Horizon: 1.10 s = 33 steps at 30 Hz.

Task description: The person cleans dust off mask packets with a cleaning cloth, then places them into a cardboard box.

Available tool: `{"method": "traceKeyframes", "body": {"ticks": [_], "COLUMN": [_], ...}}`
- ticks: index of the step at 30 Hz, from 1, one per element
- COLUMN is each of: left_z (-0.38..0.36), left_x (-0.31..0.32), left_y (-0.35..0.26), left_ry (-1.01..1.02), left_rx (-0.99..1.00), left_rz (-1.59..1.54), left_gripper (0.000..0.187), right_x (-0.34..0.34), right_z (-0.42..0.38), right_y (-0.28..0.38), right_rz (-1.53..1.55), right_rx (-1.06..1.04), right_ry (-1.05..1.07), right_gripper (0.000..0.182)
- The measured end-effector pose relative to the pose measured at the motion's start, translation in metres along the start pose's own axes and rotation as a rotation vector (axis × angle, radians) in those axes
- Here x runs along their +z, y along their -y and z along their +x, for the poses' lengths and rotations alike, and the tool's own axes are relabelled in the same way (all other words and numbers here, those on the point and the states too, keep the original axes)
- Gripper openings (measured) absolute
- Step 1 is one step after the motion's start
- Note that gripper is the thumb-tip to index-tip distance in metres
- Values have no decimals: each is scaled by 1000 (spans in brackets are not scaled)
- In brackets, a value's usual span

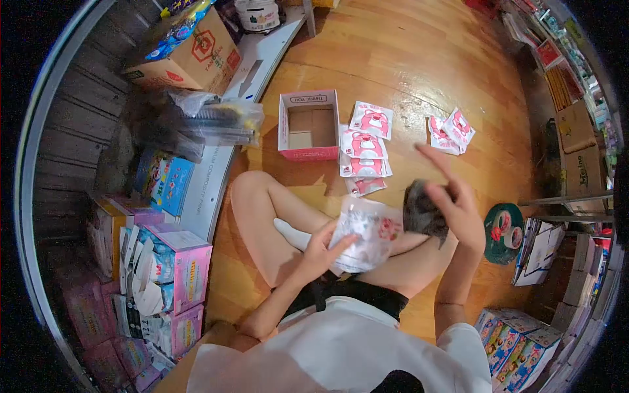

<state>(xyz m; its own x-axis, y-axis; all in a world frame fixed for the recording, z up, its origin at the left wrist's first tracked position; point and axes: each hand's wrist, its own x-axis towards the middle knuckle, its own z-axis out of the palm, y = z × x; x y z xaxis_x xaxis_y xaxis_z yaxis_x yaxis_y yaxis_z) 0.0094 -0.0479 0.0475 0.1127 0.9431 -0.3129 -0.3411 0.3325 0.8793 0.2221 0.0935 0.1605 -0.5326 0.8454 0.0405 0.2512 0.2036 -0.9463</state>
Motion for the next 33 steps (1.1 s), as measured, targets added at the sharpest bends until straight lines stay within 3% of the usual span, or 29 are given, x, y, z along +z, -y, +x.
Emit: {"method": "traceKeyframes", "body": {"ticks": [1, 4, 5, 7, 9, 10, 12, 14, 15, 16, 18, 21, 24, 25, 28, 29, 33], "left_z": [2, 3, 3, 6, 10, 19, 8, 9, 9, 5, 3, 0, -10, -15, -19, -18, -9], "left_x": [-8, -5, -1, 7, 11, -31, -25, -2, 7, 7, 9, 13, -1, -12, -6, 0, 4], "left_y": [5, -14, -22, -32, -36, 3, -12, -6, -2, 3, 3, -2, 25, 38, 32, 19, 20], "left_ry": [-49, -140, -138, -183, -277, 320, 224, -167, -355, -247, -155, -183, -368, -197, -303, -264, -392], "left_rx": [-35, -71, -73, -69, -62, 16, -54, -38, -27, -16, 36, 110, 77, 212, 84, 98, 65], "left_rz": [-106, -510, -589, -680, -702, -1018, -962, -792, -700, -765, -749, -650, -703, -860, -714, -595, -629], "left_gripper": [34, 39, 41, 45, 50, 52, 48, 45, 44, 41, 41, 43, 47, 50, 50, 45, 27], "right_x": [6, 26, 45, 96, 142, 184, 189, 177, 172, 162, 144, 138, 169, 180, 186, 182, 168], "right_z": [-3, -7, -13, -19, -32, -54, -58, -47, -37, -26, -2, 16, -8, -18, -23, -17, 13], "right_y": [0, -3, 1, -14, -10, -22, -38, -53, -52, -48, -38, -40, -29, -26, -33, -35, -37], "right_rz": [204, -47, 92, 88, -340, -306, -271, -288, -455, -588, -509, -156, -227, -205, -227, -248, -105], "right_rx": [50, -183, -52, -198, -339, -405, -529, -448, -406, -378, -363, -287, -357, -356, -371, -348, -297], "right_ry": [-150, -289, -282, -193, -119, 43, -36, -124, -228, -287, -367, -228, -119, -103, -195, -247, -296], "right_gripper": [48, 48, 48, 49, 56, 63, 68, 68, 66, 64, 61, 57, 53, 51, 50, 48, 48]}}
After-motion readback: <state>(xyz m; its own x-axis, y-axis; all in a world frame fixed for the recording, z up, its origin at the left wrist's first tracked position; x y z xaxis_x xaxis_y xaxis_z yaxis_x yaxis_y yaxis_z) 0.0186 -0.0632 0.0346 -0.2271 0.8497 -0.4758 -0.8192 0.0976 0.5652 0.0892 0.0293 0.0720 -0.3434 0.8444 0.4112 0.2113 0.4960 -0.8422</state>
